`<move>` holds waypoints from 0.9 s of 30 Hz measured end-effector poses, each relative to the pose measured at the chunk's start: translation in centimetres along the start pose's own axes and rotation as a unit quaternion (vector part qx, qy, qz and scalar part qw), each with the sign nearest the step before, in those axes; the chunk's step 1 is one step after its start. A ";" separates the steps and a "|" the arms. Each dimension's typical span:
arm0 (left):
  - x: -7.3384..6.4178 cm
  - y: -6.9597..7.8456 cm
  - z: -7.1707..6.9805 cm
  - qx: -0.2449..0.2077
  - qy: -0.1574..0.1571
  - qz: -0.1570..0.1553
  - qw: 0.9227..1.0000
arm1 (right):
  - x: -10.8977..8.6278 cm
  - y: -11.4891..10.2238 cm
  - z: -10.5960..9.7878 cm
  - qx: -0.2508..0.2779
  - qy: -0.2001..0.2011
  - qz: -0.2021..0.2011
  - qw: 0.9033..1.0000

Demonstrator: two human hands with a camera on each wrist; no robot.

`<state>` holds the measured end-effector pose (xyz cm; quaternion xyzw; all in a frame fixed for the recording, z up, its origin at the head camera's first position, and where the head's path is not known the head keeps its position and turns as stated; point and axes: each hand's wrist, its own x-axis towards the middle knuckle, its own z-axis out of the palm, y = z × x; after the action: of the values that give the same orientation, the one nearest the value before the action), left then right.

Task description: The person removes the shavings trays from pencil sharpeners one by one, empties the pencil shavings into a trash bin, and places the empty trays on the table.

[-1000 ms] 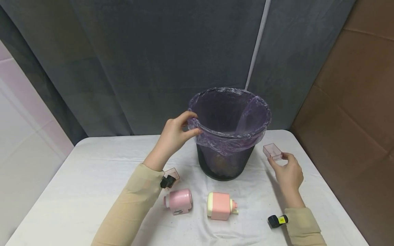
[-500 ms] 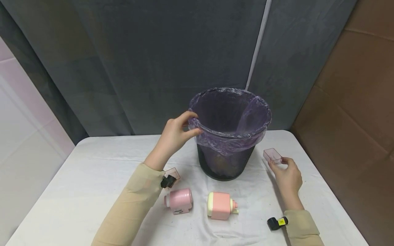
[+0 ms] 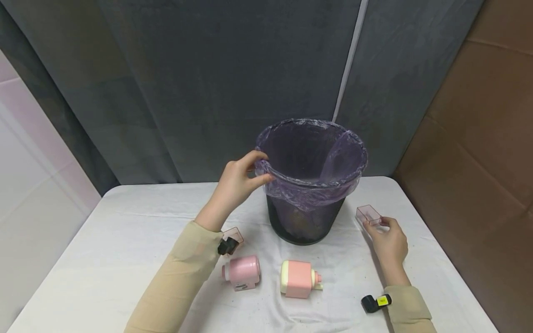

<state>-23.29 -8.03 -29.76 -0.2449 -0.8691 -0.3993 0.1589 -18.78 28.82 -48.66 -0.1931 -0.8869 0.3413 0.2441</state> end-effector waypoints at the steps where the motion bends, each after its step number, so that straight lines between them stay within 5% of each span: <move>1: 0.0 0.0 0.0 0.000 0.000 0.000 1.000 | 0.0 0.1 0.0 0.000 -0.002 0.001 1.000; 27: 0.1 0.4 -0.9 0.003 -0.036 -0.010 0.999 | -0.2 0.8 0.3 0.000 -0.027 0.009 1.000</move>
<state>-23.11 -8.42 -28.90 -0.2496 -0.8780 -0.3890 0.1244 -18.59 29.14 -49.50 -0.1920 -0.8912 0.3491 0.2169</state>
